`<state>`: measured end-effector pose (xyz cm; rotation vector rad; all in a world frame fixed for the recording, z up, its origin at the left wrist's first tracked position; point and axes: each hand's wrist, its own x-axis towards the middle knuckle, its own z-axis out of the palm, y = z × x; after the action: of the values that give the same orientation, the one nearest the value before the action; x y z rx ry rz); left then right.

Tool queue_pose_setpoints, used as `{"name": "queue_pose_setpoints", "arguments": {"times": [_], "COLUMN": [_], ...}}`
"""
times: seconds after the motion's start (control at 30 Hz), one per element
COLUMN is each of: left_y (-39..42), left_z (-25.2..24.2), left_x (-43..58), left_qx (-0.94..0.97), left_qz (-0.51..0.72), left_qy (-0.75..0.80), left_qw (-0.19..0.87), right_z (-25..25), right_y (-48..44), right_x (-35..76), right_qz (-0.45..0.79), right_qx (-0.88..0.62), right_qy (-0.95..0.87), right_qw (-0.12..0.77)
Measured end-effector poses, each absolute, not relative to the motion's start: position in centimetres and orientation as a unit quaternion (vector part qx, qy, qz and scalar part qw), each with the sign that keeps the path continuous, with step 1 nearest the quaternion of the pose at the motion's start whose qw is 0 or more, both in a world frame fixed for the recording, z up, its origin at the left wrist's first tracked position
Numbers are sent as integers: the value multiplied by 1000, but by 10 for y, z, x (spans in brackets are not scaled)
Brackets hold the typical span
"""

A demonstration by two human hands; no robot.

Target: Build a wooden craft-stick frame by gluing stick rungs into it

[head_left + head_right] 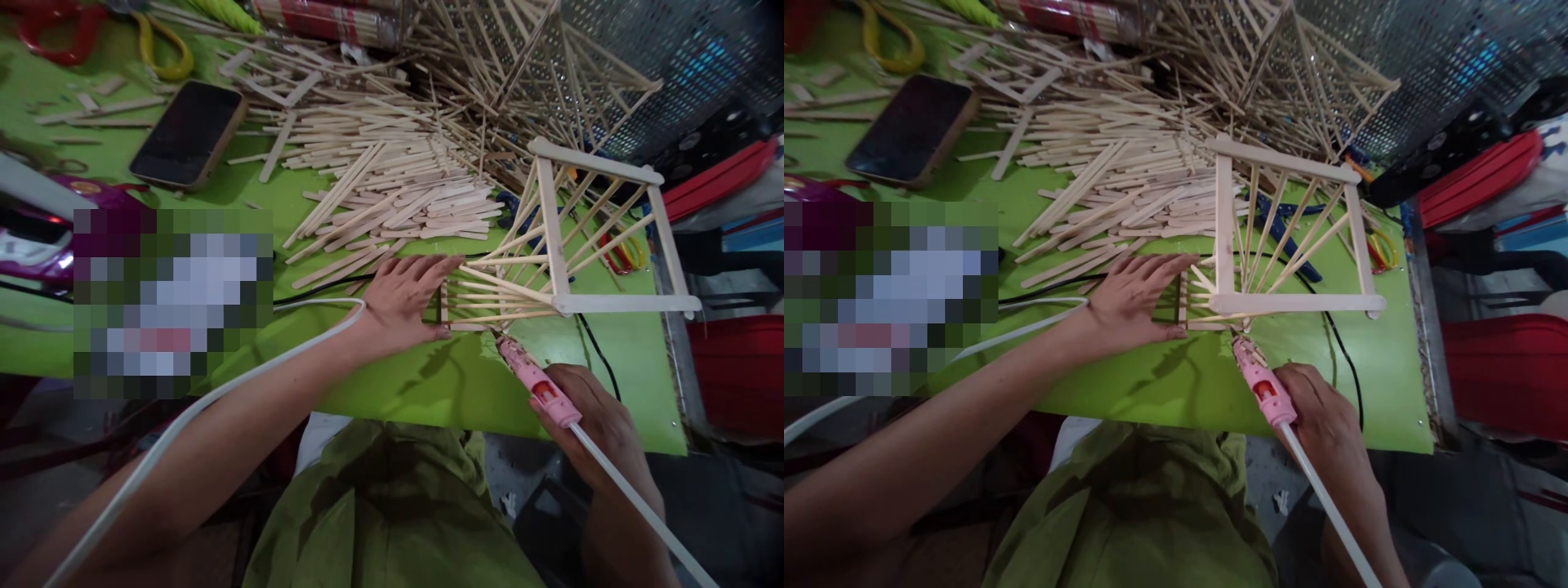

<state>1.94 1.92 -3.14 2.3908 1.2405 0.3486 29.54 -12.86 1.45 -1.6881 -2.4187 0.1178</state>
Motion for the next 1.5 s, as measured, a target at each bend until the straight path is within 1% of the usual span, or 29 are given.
{"name": "queue_pose_setpoints", "arguments": {"times": [0.4, 0.57, 1.13, 1.3, 1.5], "left_y": [19, 20, 20, 19, 20], "left_z": [-32, -33, -33, -31, -32], "left_x": [19, 19, 19, 19, 19], "left_qx": [862, 863, 862, 860, 862], "left_qz": [133, 134, 138, 127, 126], "left_qy": [442, 438, 440, 445, 443], "left_qw": [211, 213, 210, 213, 213], "right_z": [14, 14, 18, 18, 15], "right_y": [-129, -130, -128, -132, -133], "right_x": [297, 298, 290, 297, 306], "right_qz": [49, 48, 50, 59, 77], "right_qx": [-570, -574, -576, -587, -601], "right_qy": [-814, -809, -811, -801, -783], "right_qw": [99, 117, 92, 101, 143]}}
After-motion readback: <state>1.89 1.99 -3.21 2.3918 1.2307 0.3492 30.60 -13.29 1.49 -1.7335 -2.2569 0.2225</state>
